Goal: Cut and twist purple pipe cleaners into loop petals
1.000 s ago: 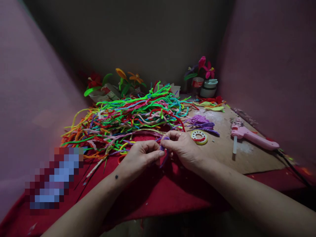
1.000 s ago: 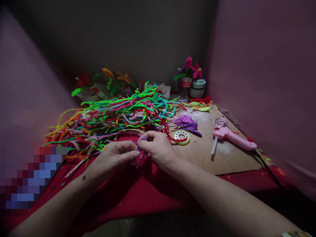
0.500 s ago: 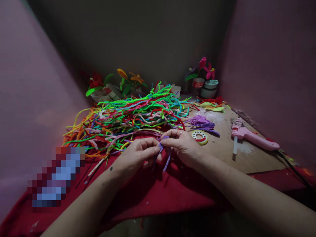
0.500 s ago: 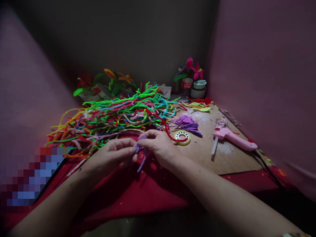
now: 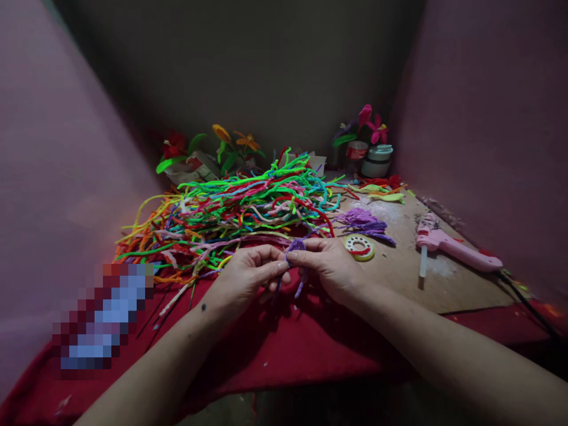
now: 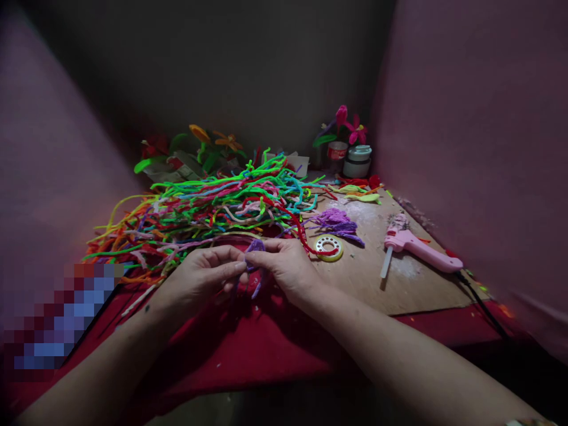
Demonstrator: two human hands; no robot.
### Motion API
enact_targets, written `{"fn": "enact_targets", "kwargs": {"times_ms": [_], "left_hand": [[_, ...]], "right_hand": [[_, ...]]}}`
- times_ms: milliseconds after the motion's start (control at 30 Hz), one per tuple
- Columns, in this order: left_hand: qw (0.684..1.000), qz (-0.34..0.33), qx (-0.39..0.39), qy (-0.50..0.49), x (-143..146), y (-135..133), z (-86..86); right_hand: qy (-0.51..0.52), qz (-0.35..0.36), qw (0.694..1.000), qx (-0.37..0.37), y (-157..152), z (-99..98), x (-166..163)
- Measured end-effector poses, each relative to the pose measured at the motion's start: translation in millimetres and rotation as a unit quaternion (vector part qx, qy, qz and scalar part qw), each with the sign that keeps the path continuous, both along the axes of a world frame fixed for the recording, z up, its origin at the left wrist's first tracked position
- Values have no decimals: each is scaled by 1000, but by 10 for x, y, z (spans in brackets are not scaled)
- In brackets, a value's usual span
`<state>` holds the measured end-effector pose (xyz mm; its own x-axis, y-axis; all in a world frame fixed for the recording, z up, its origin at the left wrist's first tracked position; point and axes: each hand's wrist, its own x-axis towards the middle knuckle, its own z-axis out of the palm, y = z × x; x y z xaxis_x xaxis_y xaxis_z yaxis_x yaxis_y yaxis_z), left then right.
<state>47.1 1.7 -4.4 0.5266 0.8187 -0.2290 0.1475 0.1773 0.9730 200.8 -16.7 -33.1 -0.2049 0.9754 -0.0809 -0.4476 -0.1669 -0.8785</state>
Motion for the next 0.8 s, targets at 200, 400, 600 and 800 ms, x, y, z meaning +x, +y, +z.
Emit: {"fn": "enact_targets", "kwargs": {"times_ms": [200,400,600,800], "left_hand": [[999,25,25,26,-9,14,27],[996,67,53,12,-55,56,-2],[993,69,88,31,-62,55,6],[991,70,104,51,-4,-9,24]], "right_hand": [[-24,25,999,2,27,4,32],[-104,96,990,-21,-3,120,92],[-68,97,993,-2,-20,86,77],[-27,-16,996,80,-21,91,46]]}}
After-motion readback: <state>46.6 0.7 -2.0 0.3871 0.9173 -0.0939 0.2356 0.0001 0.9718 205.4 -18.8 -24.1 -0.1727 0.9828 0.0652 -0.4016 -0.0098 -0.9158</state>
